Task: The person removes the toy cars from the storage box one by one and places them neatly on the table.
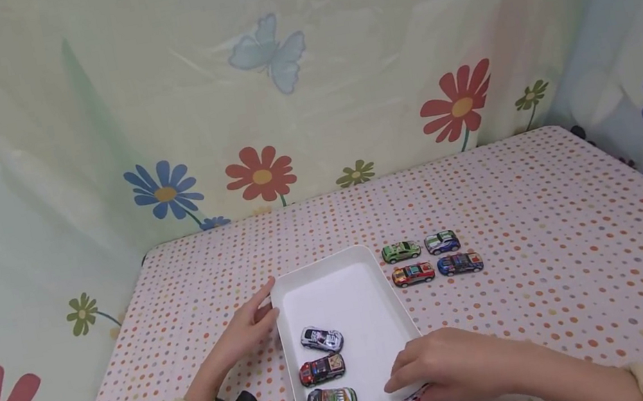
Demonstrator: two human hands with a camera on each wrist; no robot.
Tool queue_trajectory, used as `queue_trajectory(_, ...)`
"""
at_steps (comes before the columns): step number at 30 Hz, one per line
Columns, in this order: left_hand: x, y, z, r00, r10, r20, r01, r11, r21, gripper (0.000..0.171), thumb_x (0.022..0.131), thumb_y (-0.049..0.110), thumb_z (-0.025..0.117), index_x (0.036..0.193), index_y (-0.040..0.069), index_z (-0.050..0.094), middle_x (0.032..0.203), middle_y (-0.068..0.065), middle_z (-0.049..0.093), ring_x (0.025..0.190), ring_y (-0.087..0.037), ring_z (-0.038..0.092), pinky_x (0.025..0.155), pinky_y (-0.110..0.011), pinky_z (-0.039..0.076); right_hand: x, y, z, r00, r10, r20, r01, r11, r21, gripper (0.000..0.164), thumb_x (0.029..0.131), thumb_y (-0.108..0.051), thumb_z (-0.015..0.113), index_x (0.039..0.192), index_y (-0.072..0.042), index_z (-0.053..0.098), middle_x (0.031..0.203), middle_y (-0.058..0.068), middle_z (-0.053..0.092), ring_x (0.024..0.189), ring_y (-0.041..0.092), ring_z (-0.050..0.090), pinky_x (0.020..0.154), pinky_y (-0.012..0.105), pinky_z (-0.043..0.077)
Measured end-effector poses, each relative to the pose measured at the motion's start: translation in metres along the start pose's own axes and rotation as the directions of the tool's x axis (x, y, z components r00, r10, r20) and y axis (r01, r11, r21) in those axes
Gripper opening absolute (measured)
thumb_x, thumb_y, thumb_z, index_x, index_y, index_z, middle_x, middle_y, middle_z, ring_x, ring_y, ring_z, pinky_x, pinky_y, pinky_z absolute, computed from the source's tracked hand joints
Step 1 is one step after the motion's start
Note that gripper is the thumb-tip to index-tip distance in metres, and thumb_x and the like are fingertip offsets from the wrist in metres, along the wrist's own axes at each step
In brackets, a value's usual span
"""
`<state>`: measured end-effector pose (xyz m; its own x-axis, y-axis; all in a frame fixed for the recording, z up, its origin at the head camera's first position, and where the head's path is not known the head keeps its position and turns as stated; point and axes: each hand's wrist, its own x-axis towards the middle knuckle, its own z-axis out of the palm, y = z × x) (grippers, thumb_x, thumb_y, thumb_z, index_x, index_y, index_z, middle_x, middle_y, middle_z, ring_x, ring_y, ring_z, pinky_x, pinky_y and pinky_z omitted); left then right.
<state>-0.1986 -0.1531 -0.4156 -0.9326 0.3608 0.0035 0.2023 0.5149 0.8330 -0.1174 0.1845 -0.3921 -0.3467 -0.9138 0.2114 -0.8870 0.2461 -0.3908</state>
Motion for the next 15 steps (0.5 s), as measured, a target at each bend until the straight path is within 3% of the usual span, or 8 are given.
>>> queue_trajectory(8, 0.0005, 0.0017, -0.0006, 1.0, -0.007, -0.006, 0.007, 1.0, 0.001, 0.055, 0.098, 0.012, 0.048, 0.147, 0.005, 0.026, 0.146, -0.019, 0.031, 0.124, -0.033, 0.043, 0.098, -0.041, 0.04, -0.0009, 0.0016, 0.0045, 0.997, -0.069, 0.035, 0.07, 0.997, -0.018, 0.042, 0.071, -0.018, 0.08, 0.112, -0.022, 0.07, 0.102, -0.016, 0.062, 0.091, -0.002, 0.055, 0.075, 0.01, 0.045)
queue_trajectory(15, 0.0007, -0.002, -0.0001, 1.0, -0.005, -0.001, 0.005, 1.0, -0.007, 0.055, 0.098, 0.012, 0.048, 0.147, 0.004, 0.026, 0.146, -0.019, 0.031, 0.124, -0.033, 0.043, 0.098, -0.042, 0.04, 0.0005, -0.0015, 0.0091, 0.997, -0.073, 0.038, 0.074, 0.996, -0.042, 0.042, 0.071, -0.014, 0.08, 0.112, -0.019, 0.07, 0.096, -0.016, 0.061, 0.084, -0.007, 0.053, 0.066, 0.003, 0.041)
